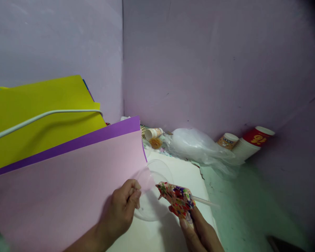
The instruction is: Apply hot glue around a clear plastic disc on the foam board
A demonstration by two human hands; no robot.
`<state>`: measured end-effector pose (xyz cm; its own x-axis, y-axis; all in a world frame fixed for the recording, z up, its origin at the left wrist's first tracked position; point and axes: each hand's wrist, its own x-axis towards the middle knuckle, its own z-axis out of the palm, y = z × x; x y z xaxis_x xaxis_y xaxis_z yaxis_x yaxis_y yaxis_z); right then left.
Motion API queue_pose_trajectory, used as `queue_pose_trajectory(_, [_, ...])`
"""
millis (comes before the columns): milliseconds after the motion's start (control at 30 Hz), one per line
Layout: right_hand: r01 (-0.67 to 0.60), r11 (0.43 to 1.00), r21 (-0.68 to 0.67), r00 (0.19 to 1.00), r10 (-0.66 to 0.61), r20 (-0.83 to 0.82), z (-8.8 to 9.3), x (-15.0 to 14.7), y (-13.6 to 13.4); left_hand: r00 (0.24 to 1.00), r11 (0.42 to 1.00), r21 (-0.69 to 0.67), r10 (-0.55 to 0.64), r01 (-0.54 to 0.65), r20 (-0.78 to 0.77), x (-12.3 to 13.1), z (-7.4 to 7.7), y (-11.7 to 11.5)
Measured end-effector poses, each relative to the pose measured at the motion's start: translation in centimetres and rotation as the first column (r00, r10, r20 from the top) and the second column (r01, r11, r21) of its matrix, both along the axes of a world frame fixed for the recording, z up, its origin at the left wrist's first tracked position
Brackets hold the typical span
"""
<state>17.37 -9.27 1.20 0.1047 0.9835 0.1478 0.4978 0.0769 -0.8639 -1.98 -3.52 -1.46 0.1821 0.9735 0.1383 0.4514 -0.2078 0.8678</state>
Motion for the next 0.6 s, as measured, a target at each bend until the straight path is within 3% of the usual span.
queue_pose_trajectory(600, [0.000,1.000,0.002,1.000,0.000,0.007,-0.62,0.27,-0.08,1.000,1.000,0.015,0.004,-0.004,0.005,0.12,-0.17,0.07])
